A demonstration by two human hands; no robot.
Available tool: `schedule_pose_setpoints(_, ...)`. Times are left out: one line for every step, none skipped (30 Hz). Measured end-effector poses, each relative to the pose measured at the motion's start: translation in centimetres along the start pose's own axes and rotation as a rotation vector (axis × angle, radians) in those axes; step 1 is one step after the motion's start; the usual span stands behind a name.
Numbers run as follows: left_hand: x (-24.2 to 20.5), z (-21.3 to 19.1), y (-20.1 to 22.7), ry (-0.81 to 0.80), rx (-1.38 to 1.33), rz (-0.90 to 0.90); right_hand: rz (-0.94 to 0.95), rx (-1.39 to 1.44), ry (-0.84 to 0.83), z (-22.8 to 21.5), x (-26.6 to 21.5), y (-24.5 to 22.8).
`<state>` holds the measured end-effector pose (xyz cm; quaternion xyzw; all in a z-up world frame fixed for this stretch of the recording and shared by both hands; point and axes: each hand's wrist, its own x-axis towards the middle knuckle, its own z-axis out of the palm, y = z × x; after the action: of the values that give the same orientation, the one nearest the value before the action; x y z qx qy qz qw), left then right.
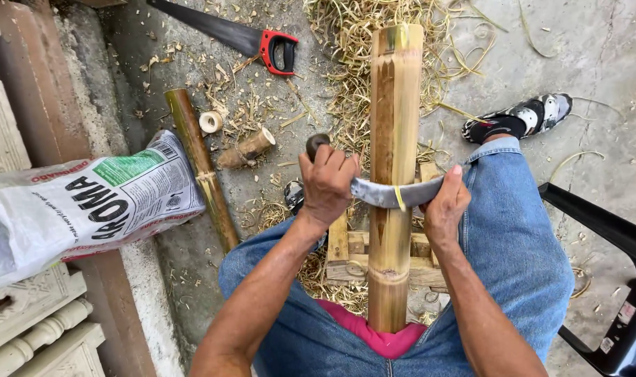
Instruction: Shave or plane the outer surface of a bamboo stalk using a drawknife.
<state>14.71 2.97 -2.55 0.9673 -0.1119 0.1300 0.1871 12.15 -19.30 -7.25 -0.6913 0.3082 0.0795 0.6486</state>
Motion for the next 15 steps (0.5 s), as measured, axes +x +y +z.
schedule_pose_setpoints(0.6, 0.7, -0.6, -0.009, -0.003, -0.004, 0.010, -0.004, 0.001, 0.5, 1.2, -0.5)
schedule_pose_setpoints(1.2, 1.4, -1.2, 0.016, 0.011, 0.016, -0.027, 0.017, 0.003, 0.9, 2.4, -1.1)
schedule_pose_setpoints(1.7, 2.0, -1.9, 0.043, 0.027, 0.036, -0.066, 0.040, 0.003, 1.7, 3.5, -1.5)
schedule_pose_setpoints(3.0, 1.8, -2.3, 0.036, 0.025, 0.031, -0.059, 0.036, 0.002, 2.1, 4.8, -1.3)
schedule_pose_setpoints(5.0, 2.0, -2.8, 0.063, 0.030, 0.025, -0.108, 0.075, -0.020, 2.7, 7.0, -1.4)
schedule_pose_setpoints(7.1, 2.0, -3.3, 0.090, 0.036, 0.019, -0.157, 0.114, -0.042, 3.3, 9.1, -1.6)
schedule_pose_setpoints(8.6, 3.5, -4.6, 0.094, 0.038, 0.018, -0.160, 0.114, -0.045, 4.2, 10.7, -3.0)
schedule_pose_setpoints(10.0, 5.0, -5.9, 0.150, 0.053, 0.036, -0.187, 0.133, -0.078, 5.1, 12.3, -4.5)
schedule_pose_setpoints(11.6, 6.4, -7.2, 0.209, 0.070, 0.056, -0.216, 0.153, -0.112, 6.1, 13.9, -6.0)
schedule_pose_setpoints(14.0, 6.5, -8.0, 0.215, 0.074, 0.056, -0.222, 0.155, -0.116, 7.3, 17.7, -6.5)
schedule_pose_setpoints(16.4, 6.6, -8.7, 0.227, 0.074, 0.054, -0.266, 0.186, -0.205, 8.4, 21.3, -7.0)
schedule_pose_setpoints(18.8, 6.6, -9.4, 0.239, 0.075, 0.052, -0.309, 0.217, -0.294, 9.5, 24.8, -7.5)
schedule_pose_setpoints(19.5, 7.3, -9.7, 0.239, 0.070, 0.050, -0.309, 0.212, -0.291, 9.7, 26.1, -7.7)
schedule_pose_setpoints(20.2, 7.9, -9.9, 0.247, 0.125, 0.013, -0.274, 0.252, -0.307, 9.9, 27.3, -7.9)
schedule_pose_setpoints(21.2, 8.5, -10.3, 0.262, 0.181, -0.026, -0.246, 0.291, -0.325, 10.3, 28.8, -8.4)
